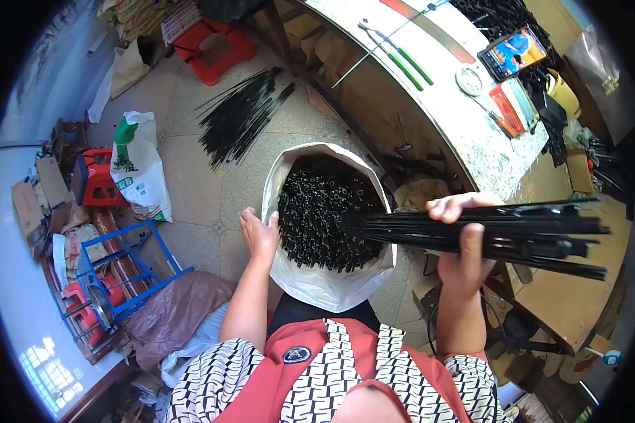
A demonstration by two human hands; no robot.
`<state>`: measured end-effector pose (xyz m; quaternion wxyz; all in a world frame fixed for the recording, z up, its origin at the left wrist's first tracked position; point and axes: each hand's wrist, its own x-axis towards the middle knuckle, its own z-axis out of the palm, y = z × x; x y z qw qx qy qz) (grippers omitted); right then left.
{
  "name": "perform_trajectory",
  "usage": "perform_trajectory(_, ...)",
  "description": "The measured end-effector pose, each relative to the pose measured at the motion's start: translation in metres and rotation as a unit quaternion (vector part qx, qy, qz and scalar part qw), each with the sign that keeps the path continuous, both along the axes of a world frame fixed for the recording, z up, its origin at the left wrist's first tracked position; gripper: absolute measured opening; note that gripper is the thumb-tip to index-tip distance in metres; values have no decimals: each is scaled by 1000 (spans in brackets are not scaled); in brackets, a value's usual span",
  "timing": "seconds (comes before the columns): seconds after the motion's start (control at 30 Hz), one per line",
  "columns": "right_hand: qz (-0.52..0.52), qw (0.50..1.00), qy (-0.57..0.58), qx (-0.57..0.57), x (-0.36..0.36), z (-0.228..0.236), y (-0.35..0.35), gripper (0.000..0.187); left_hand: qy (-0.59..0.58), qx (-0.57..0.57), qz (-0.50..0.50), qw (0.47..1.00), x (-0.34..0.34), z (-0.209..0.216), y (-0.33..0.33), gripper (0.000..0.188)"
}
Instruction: Gathering black rods from the floor and organizing them inside a large paper bag at a workstation.
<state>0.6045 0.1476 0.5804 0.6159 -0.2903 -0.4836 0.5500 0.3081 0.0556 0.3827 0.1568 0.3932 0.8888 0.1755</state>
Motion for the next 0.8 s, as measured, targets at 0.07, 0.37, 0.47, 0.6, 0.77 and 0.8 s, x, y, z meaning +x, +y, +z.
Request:
perform_trajectory(0.07, -7, 999, -21, -37, 4, -13, -10, 21, -12, -5, 48, 999, -6, -18, 1, 50)
perform_trajectory(0.37, -85, 993, 4, -84, 60, -21, -58, 18, -202, 7, 42, 978, 22, -46, 16, 66)
perform_trajectory(0.47, -119, 991, 35, -51, 83, -8, -69, 20, -303, 45, -36, 951, 65, -43, 23, 54)
perform_trajectory(0.6, -176, 981, 71, -39, 113, 18, -83, 29, -370, 25, -87, 924, 103, 18, 40, 44)
perform_trajectory(0.77, -236, 968, 70, -40, 111, 16, -87, 34, -452, 51, -78, 887, 140, 23, 40, 41)
perform_trajectory(0.8, -248, 966, 61, -27, 107, 8, -85, 34, -456, 35, -70, 887, 147, 29, 43, 41)
